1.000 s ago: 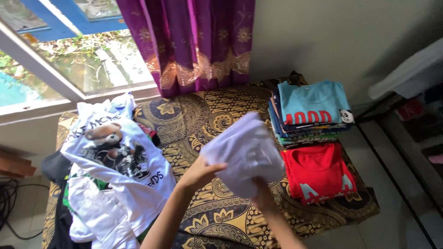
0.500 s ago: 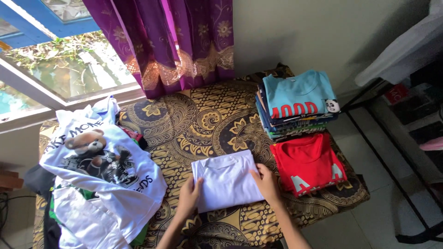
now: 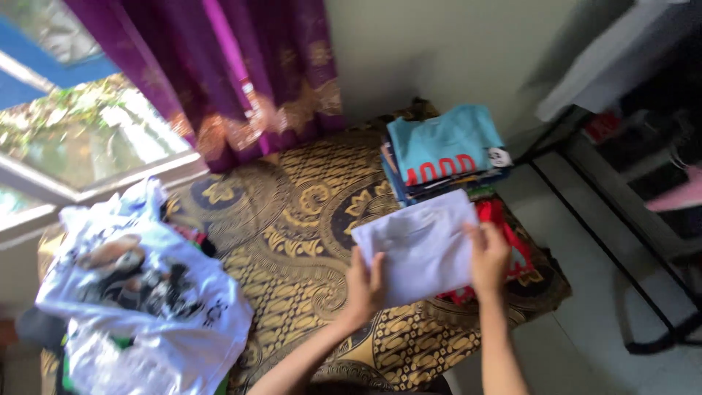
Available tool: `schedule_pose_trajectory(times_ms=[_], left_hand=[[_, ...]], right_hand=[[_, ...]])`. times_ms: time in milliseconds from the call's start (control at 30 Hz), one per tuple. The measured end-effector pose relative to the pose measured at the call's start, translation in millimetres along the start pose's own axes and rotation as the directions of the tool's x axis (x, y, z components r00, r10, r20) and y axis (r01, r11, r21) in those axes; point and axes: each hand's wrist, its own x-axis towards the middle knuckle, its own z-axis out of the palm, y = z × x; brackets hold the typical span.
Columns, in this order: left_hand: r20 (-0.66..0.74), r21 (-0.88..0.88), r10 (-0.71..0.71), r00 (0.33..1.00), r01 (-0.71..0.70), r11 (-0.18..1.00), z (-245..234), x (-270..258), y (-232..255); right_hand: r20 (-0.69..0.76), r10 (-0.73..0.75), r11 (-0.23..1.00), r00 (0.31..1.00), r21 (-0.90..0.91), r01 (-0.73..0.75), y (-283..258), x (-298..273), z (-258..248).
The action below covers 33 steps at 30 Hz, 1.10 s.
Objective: Folding several t-shirts and stacking them neatly on a surface.
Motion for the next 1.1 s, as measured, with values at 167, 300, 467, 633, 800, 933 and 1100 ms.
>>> schedule_pose_trajectory(times_ms=[167, 300, 467, 633, 800, 933, 1100], left_hand=[[0.085, 0.094, 0.058, 0.995, -0.066, 0.993, 91.2, 6.5, -1.2], [0.147, 0.227, -0.062, 0.987, 0.028, 0.973, 120.7, 6.9, -10.4], [0.270, 0.351, -0.122, 0.955, 0.020, 0.936, 119.6, 20.9, -38.1], [0.348, 0.653, -0.340, 0.874, 0.034, 0.757, 99.8, 35.2, -7.6], [0.288, 0.902, -0.262, 0.921, -0.169, 0.398, 114.8, 29.1, 46.8], [0.582, 0.615, 0.264, 0.769, -0.629, 0.477, 143.0, 18.5, 19.9], [0.664, 0.464, 0.227, 0.712, -0.631, 0.622, 140.0, 28.7, -18.6]], right_hand=[[-0.145, -0.045, 0.999, 0.988, -0.004, 0.045, 69.2, 55.3, -53.4], [0.073, 0.031, 0.992, 0.997, 0.121, -0.040, 105.8, 64.3, -57.0], [0.103, -0.012, 0.993, 0.995, -0.120, 0.024, 141.3, 59.1, -36.6], [0.200, 0.133, 0.908, 0.971, -0.417, -0.039, 105.1, 64.8, -50.1], [0.137, -0.227, 0.842, 0.964, -0.470, 0.265, 60.5, 49.3, -59.7], [0.308, -0.274, 0.823, 0.911, -0.415, 0.388, 91.8, 35.1, -25.2], [0.425, -0.161, 0.897, 0.891, -0.313, 0.312, 148.6, 47.8, -6.1]])
